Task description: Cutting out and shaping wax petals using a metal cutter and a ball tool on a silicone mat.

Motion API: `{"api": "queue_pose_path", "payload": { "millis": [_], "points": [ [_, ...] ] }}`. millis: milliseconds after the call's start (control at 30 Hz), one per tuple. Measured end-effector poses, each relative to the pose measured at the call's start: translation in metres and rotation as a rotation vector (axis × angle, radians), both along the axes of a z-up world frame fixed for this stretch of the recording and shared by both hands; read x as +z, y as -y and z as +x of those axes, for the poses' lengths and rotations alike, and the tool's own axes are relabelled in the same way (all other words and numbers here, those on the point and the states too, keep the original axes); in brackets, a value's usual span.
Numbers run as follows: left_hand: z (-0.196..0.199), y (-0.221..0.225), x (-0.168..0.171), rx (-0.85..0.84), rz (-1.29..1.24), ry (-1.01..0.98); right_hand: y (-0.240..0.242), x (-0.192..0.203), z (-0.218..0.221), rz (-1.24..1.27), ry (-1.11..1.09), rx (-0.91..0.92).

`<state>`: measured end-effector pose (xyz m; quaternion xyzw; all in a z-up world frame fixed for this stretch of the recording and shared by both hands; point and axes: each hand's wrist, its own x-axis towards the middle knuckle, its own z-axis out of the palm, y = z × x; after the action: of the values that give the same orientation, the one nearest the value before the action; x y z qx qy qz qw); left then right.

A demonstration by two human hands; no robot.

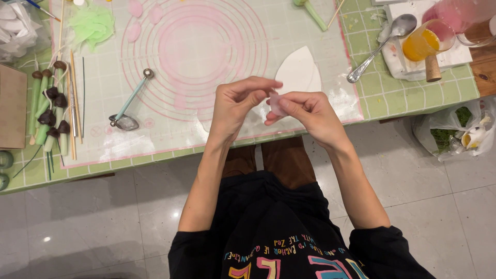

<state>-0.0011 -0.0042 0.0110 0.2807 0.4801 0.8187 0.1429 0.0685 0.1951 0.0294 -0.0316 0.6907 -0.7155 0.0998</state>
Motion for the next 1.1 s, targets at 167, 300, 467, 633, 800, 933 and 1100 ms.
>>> {"api": "queue_pose_path", "payload": {
  "millis": [167,300,467,633,800,933,1100],
  "points": [
    [0.010,-0.010,-0.006,0.334,-0.213,-0.024,0.009,0.001,0.000,-0.034,-0.193,-0.106],
    [0.023,-0.010,0.010,0.493,-0.418,-0.199,0.015,-0.003,0.000,-0.024,-0.248,-0.142],
    [0.028,-0.008,0.016,0.721,-0.582,-0.485,0.027,-0.008,0.000,0.115,-0.270,-0.227],
    [0.028,0.003,0.022,0.685,-0.568,-0.384,0.031,-0.018,-0.006,0.056,-0.277,-0.193],
    [-0.008,0.039,0.002,0.617,-0.519,-0.354,0.033,-0.012,-0.013,0.087,-0.222,-0.161],
    [-0.100,0.130,-0.015,0.841,-0.773,-0.274,0.007,-0.019,-0.015,0.170,-0.229,-0.195],
    [-0.205,0.229,-0.046,1.077,-1.012,-0.334,-0.026,-0.024,-0.012,0.192,-0.257,-0.285]
  ]
}}
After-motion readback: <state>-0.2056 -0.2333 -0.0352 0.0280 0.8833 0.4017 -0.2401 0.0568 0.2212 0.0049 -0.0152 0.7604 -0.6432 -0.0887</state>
